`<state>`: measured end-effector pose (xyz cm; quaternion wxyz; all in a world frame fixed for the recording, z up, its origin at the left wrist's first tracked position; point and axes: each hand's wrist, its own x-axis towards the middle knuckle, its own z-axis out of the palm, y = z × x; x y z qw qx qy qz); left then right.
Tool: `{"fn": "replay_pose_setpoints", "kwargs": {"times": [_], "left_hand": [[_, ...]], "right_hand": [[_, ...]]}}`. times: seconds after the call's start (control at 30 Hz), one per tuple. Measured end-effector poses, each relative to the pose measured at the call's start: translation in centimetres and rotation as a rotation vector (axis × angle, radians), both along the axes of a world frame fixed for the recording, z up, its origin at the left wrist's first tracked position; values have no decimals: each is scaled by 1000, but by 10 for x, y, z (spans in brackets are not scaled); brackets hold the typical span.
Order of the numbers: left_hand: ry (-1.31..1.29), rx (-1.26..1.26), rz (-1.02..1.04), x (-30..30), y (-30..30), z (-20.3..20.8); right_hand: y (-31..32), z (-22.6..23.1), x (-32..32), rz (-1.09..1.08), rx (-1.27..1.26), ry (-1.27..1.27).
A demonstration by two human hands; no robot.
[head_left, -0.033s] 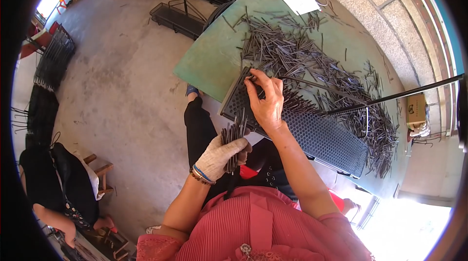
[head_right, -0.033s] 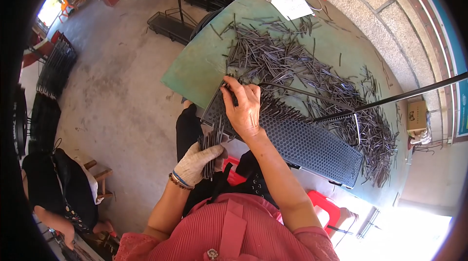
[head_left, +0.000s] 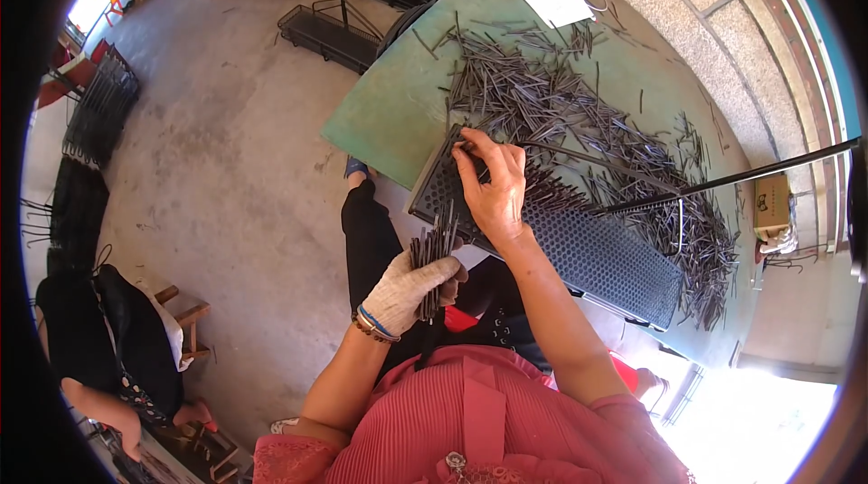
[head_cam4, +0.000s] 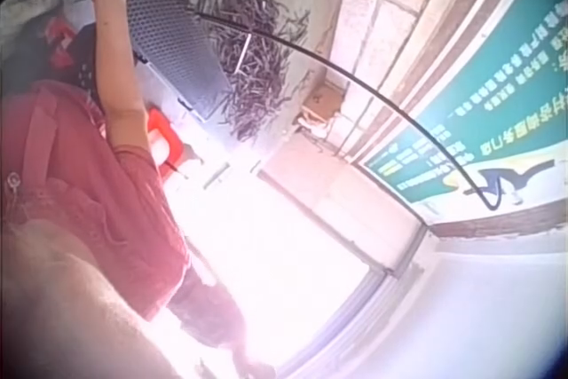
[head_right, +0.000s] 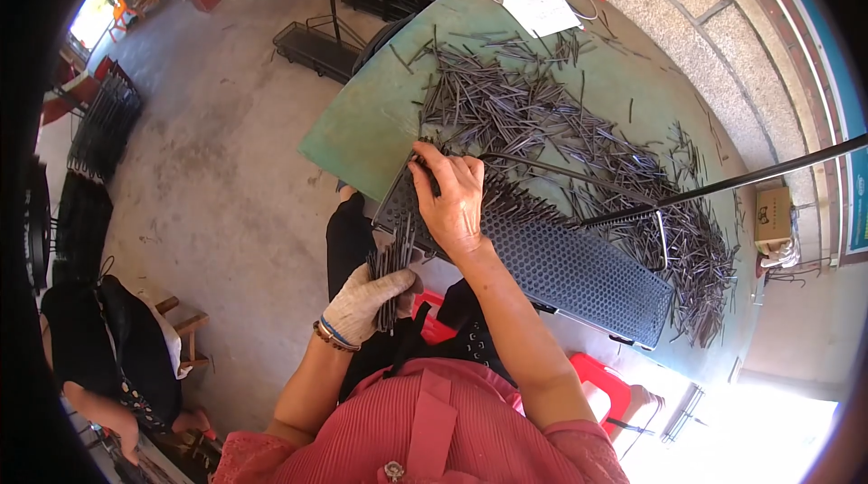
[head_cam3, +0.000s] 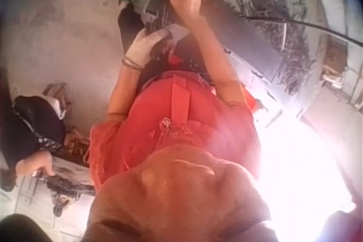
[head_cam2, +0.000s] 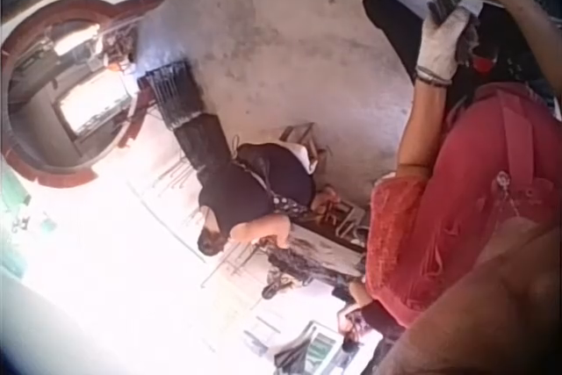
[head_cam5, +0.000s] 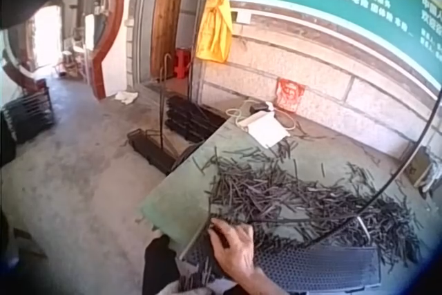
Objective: Manually inserting small metal pins into a perforated grid plate.
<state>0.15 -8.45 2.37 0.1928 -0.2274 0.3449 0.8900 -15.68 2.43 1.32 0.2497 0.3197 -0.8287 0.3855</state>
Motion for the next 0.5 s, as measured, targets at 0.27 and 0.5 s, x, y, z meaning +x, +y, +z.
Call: {"fn": "replay_pose_setpoints", "kwargs": {"times": [0.27,0.5], "left_hand": [[28,-15,-20,0,2,-3],[65,-30,-33,0,4,-3]], "right_hand": [[3,4,-2,70,23,126],[3,3,0,72,114,144]]}}
